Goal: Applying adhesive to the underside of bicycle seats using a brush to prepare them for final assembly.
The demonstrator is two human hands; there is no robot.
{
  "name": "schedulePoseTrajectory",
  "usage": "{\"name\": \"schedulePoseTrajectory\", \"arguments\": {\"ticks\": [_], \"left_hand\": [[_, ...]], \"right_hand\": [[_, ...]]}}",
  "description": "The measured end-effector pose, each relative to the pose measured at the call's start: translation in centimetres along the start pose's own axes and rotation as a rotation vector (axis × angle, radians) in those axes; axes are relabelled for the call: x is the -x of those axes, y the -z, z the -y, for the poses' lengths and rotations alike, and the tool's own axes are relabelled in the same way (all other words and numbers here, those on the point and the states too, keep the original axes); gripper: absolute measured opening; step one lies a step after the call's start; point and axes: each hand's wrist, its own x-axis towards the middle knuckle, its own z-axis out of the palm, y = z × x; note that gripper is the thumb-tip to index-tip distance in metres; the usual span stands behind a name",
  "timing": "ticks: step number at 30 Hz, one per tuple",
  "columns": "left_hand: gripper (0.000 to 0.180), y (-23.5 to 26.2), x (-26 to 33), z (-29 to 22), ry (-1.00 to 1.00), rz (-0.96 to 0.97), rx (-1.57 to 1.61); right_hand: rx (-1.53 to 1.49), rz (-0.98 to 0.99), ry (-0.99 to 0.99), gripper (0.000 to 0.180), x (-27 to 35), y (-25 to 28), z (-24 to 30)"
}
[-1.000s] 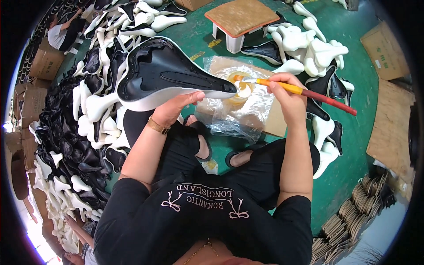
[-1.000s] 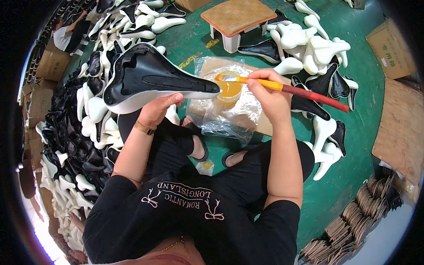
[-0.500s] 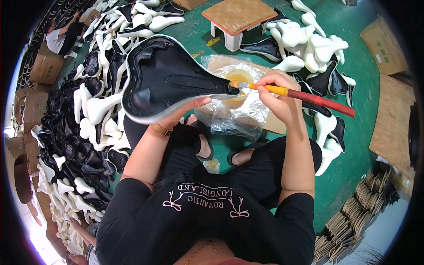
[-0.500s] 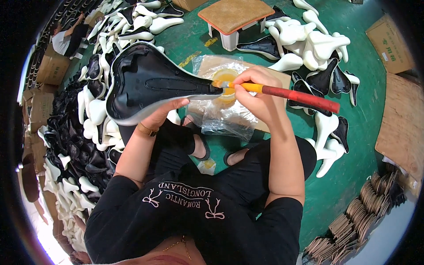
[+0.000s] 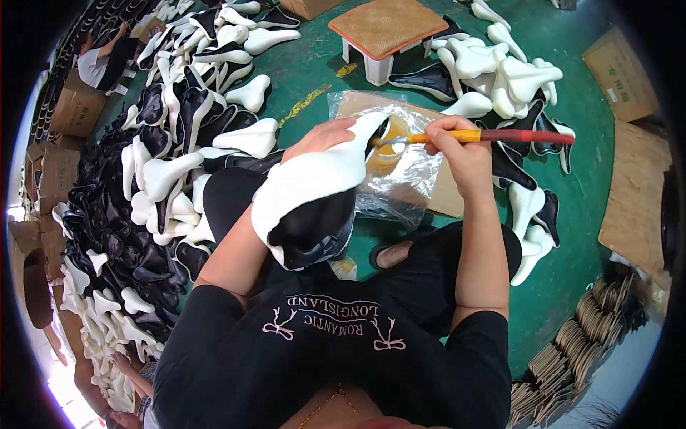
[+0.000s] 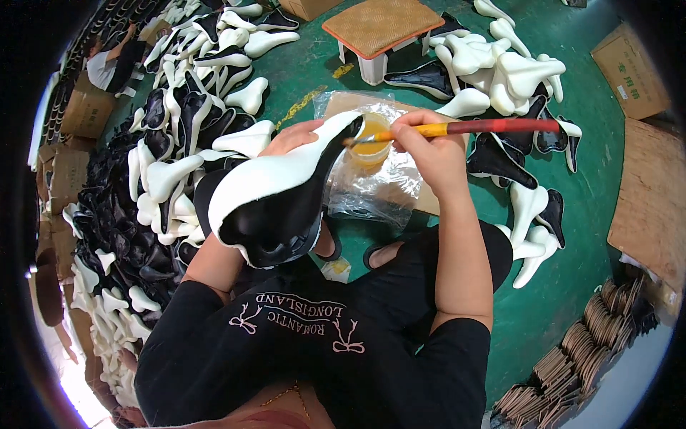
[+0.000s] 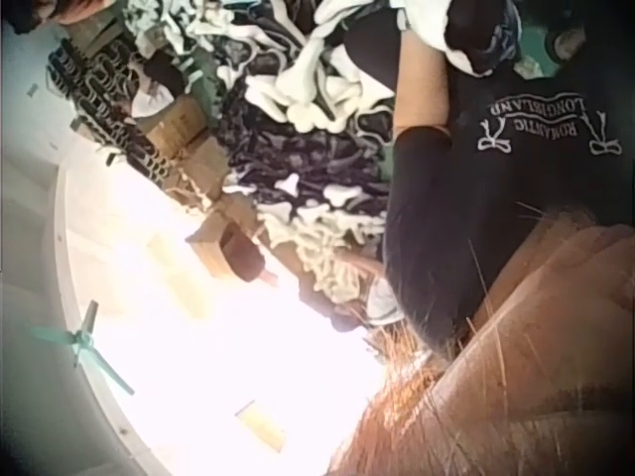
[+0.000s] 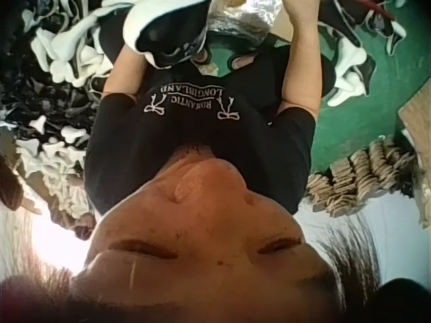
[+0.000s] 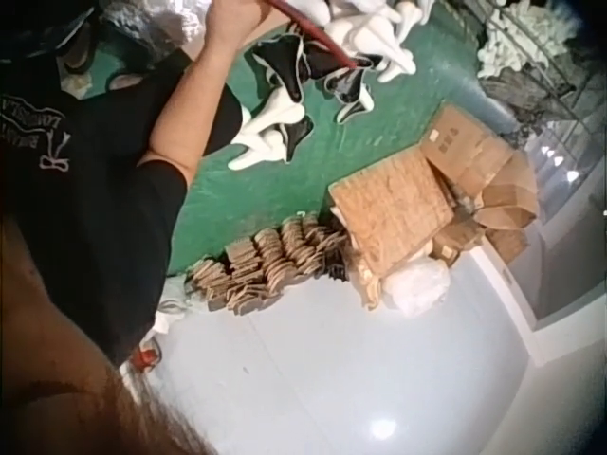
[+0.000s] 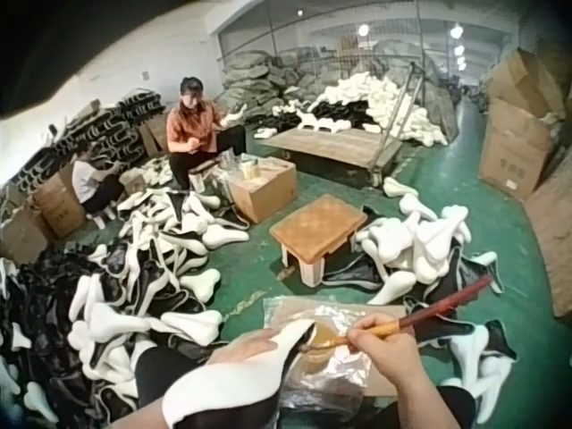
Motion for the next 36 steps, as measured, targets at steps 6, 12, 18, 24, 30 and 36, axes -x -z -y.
{"name": "schedulePoseTrajectory", "arguments": {"ticks": [6,12,18,24,30,36], "left_hand": [[0.038,-0.6,0.0,1.6,0.122,-0.038,0.288],[0.039,-0.6,-0.6,1.4,0.442,-0.073,0.701],[0.037,-1.4,0.0,5.5,0.077,-0.109,0.387],[0.036,-0.9,-1.0,3.1,-0.031,-0.105,0.279],[0.046,-0.2,-1.1,2.6,-0.052,0.026,0.134],[0.041,-1.0,-1.7,2.8,-0.060,-0.042,0.147]], "right_hand": [[0.052,0.034,-0.022,0.012,-0.3,0.3,-0.5],[0.555,0.037,0.131,0.013,-1.6,0.7,-4.8],[0.429,-0.019,0.107,0.008,-1.9,0.4,-2.5],[-0.055,0.132,0.015,0.008,-0.4,0.0,-0.5],[0.134,0.186,0.111,0.006,-0.3,0.1,0.2],[0.174,0.231,0.184,0.004,0.4,-0.5,1.5]]}}
